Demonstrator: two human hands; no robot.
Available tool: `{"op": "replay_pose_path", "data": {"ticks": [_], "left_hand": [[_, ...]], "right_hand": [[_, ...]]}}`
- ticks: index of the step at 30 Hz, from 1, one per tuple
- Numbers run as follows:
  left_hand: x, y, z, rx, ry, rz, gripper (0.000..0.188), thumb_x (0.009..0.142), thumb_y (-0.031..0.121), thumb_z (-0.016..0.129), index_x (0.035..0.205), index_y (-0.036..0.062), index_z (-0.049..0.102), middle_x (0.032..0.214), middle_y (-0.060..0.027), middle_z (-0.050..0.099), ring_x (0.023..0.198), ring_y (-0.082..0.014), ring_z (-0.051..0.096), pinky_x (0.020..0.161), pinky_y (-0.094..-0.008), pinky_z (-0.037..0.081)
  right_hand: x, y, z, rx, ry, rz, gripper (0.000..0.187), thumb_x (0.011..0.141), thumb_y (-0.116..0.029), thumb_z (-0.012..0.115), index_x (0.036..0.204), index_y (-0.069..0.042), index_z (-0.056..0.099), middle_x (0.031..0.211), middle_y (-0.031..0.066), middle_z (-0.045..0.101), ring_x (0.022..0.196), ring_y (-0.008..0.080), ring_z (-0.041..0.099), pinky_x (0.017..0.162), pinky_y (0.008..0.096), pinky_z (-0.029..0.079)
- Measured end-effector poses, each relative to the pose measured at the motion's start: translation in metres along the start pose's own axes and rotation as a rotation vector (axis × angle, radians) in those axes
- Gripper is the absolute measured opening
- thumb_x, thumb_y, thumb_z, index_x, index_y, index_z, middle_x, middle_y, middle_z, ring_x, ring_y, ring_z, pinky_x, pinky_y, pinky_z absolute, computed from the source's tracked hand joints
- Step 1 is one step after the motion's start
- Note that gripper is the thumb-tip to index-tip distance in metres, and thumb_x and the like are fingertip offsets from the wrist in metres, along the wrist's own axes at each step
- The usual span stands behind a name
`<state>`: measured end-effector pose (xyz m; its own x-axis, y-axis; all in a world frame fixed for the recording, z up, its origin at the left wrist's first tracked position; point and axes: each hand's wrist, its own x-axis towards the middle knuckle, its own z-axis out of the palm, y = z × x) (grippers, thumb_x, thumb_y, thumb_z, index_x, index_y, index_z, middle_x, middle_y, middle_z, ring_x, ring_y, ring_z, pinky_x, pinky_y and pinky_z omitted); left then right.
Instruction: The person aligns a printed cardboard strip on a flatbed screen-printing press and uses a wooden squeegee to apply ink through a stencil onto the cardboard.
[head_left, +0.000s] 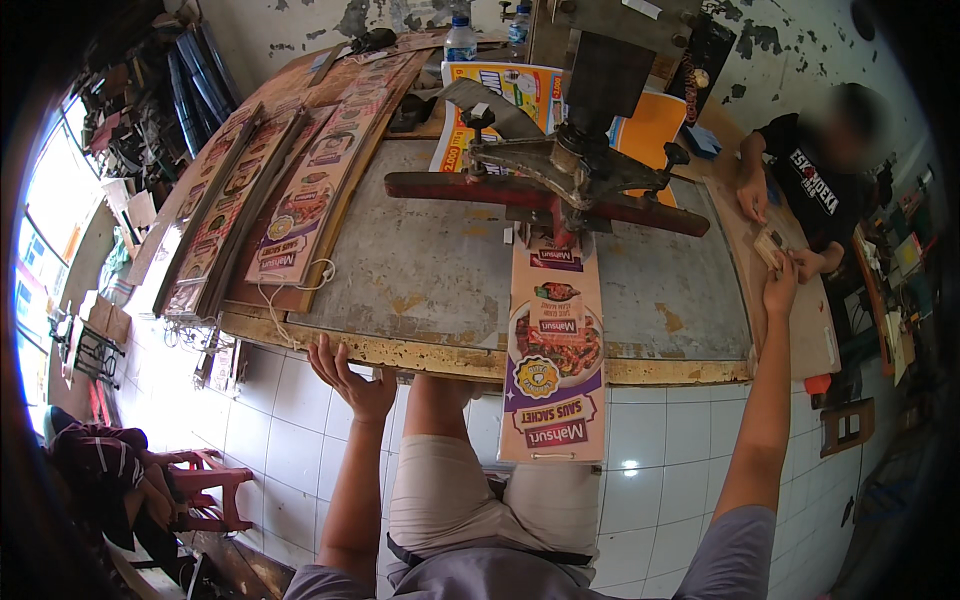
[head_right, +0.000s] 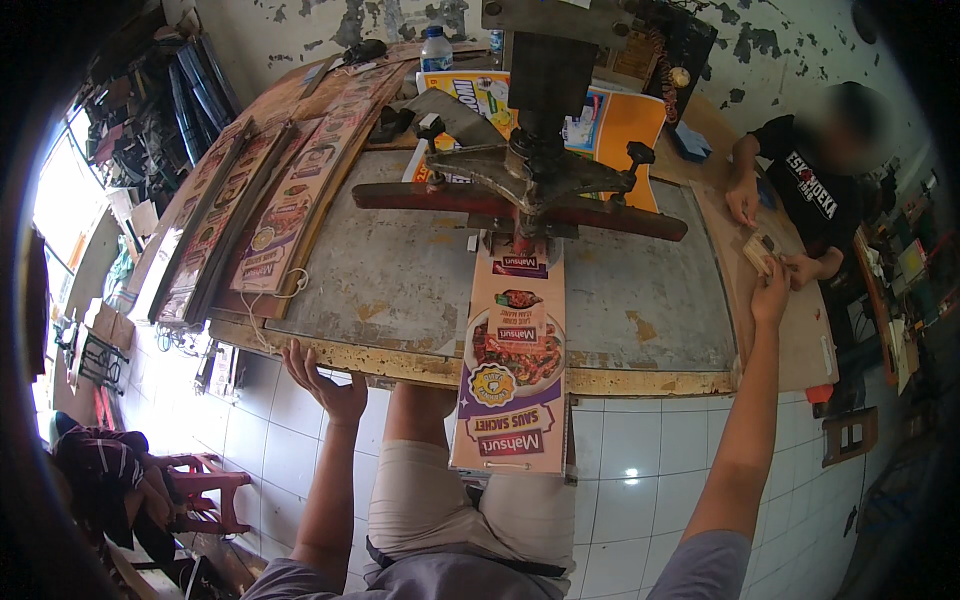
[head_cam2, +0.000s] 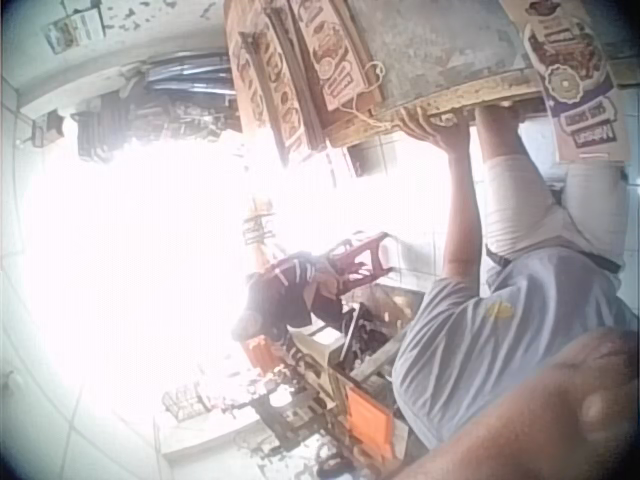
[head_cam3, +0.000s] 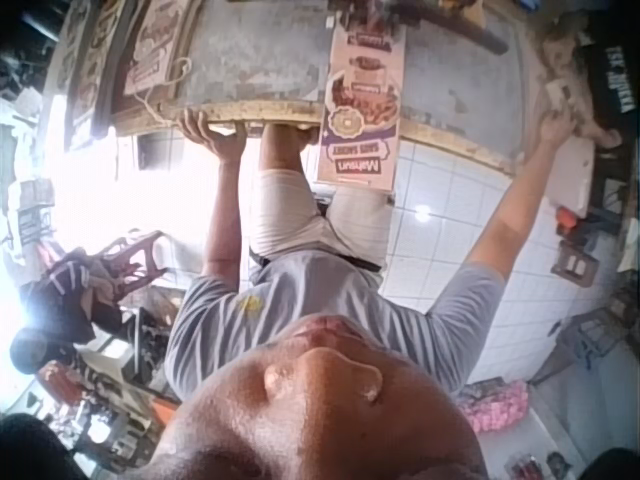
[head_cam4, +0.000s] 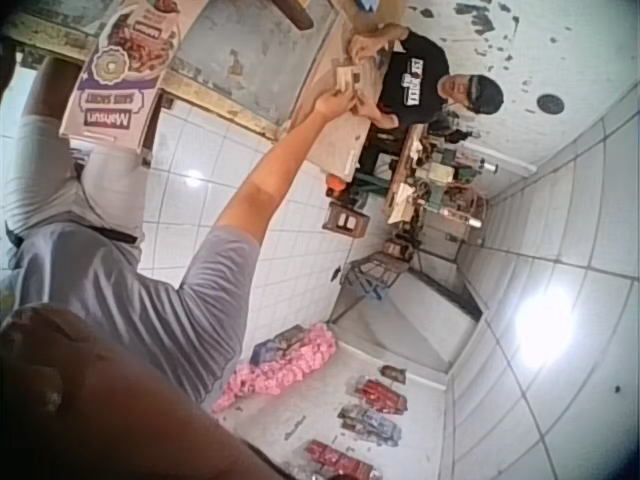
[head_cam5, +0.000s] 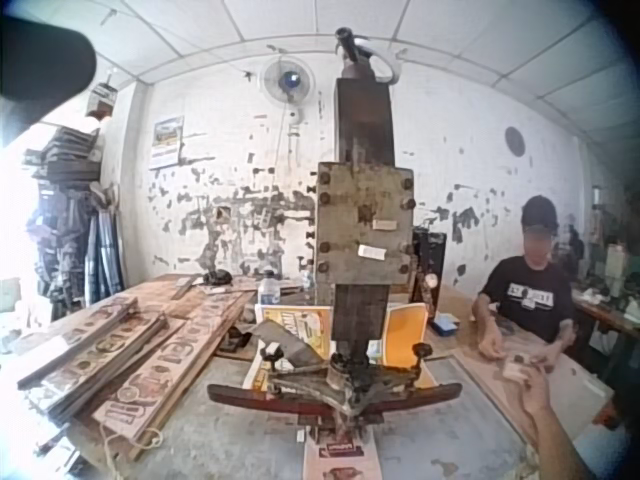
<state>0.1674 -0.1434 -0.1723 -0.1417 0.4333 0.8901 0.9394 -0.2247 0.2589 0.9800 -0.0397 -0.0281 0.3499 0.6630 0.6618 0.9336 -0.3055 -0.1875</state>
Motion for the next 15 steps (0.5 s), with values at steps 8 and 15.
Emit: {"op": "replay_pose_path", "data": {"ticks": [8,15], "left_hand": [[-0.001,-0.002,-0.002,0.011,-0.002,-0.005,0.077,0.099,0.039,0.072,0.157,0.0072,0.034,0.167,-0.0270,0.036,0.158,-0.0553,0.025,0.128,-0.0714,0.020],[-0.001,-0.001,-0.002,0.015,0.001,-0.007,0.077,0.099,0.039,0.071,0.157,0.0074,0.033,0.167,-0.0269,0.036,0.158,-0.0555,0.025,0.127,-0.0715,0.020]], "right_hand": [[-0.001,-0.010,-0.003,0.051,-0.054,0.066,0.045,0.103,-0.005,0.067,0.146,-0.015,0.061,0.151,0.0176,0.055,0.140,0.0401,0.056,0.115,0.0503,0.050],[-0.001,-0.011,0.002,0.043,-0.055,0.063,0.044,0.103,-0.004,0.066,0.145,-0.015,0.062,0.158,0.0189,0.051,0.145,0.0409,0.052,0.117,0.0508,0.049]]}}
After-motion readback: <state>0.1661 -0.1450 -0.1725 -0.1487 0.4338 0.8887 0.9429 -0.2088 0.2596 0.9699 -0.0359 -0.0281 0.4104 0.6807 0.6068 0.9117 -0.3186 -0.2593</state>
